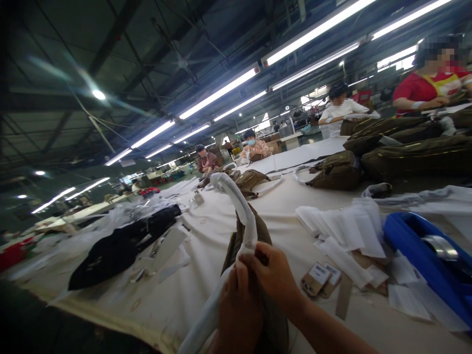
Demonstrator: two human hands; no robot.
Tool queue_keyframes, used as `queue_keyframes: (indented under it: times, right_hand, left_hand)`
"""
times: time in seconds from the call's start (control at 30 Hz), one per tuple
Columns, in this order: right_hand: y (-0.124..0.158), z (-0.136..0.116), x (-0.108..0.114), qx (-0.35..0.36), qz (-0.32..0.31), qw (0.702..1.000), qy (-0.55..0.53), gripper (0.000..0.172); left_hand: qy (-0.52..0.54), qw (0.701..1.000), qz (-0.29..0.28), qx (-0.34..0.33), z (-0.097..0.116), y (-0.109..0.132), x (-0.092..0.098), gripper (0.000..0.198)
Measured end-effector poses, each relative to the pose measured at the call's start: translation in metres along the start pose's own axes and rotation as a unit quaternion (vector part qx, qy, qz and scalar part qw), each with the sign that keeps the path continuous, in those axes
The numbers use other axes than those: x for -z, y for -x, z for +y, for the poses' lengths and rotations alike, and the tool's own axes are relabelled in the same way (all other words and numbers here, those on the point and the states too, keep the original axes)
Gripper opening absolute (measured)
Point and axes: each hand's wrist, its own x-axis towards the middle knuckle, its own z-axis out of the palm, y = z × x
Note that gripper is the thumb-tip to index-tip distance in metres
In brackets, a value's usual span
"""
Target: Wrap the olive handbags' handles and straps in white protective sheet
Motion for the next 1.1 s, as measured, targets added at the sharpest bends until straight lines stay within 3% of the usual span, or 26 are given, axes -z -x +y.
queue_keyframes:
  times: [0.1,0.17,0.23,0.27,0.33,0.37,0.47,0.5,0.53,0.57,0.67,0.83,0.93,1.0,1.1]
  right_hand:
    - [0.000,0.002,0.004,0.030,0.020,0.999,0.032,0.009]
    - [-0.001,0.000,0.006,0.045,0.022,0.998,0.034,0.005]
    - [-0.002,-0.003,0.006,0.044,0.011,0.999,0.011,0.014]
    - [-0.002,-0.005,0.005,0.041,0.002,0.999,-0.004,0.019]
    - [-0.001,-0.008,0.002,0.040,-0.013,0.999,-0.027,0.021]
    - [0.000,-0.009,0.000,0.041,-0.015,0.999,-0.032,0.021]
    - [0.004,-0.011,-0.004,0.041,-0.001,0.999,-0.035,0.020]
    - [0.006,-0.011,-0.004,0.039,0.005,0.999,-0.033,0.020]
    - [0.007,-0.012,-0.004,0.035,0.010,0.999,-0.032,0.019]
    - [0.008,-0.012,-0.003,0.031,0.016,0.999,-0.033,0.019]
    - [0.009,-0.014,-0.001,0.013,0.033,0.999,-0.032,0.017]
    - [0.009,-0.015,-0.002,-0.019,0.107,0.994,-0.005,0.014]
    - [0.011,-0.011,-0.005,-0.018,0.142,0.989,0.032,0.014]
    - [0.010,-0.008,-0.009,-0.021,0.146,0.989,0.025,0.017]
    - [0.009,-0.006,-0.012,-0.030,0.134,0.990,-0.009,0.027]
  left_hand:
    - [0.036,0.999,0.016,0.029,0.000,0.005,0.004,0.042]
    - [0.113,0.993,0.028,0.038,-0.011,0.004,0.016,0.040]
    - [0.247,0.965,-0.014,0.091,-0.030,-0.005,0.032,0.032]
    - [0.319,0.936,-0.055,0.138,-0.041,-0.011,0.039,0.028]
    - [0.423,0.865,-0.118,0.241,-0.061,-0.025,0.049,0.029]
    - [0.488,0.814,-0.156,0.274,-0.069,-0.031,0.051,0.032]
    - [0.674,0.609,-0.284,0.306,-0.079,-0.040,0.046,0.037]
    - [0.711,0.553,-0.309,0.305,-0.079,-0.041,0.042,0.037]
    - [0.731,0.521,-0.319,0.303,-0.077,-0.040,0.039,0.037]
    - [0.740,0.510,-0.317,0.303,-0.075,-0.039,0.036,0.036]
    - [0.727,0.539,-0.306,0.297,-0.067,-0.038,0.030,0.031]
    - [0.599,0.701,-0.270,0.278,-0.053,-0.042,0.026,0.026]
    - [0.528,0.767,-0.246,0.269,-0.048,-0.041,0.024,0.028]
    - [0.507,0.778,-0.257,0.269,-0.050,-0.039,0.022,0.028]
    - [0.530,0.747,-0.293,0.276,-0.058,-0.037,0.014,0.034]
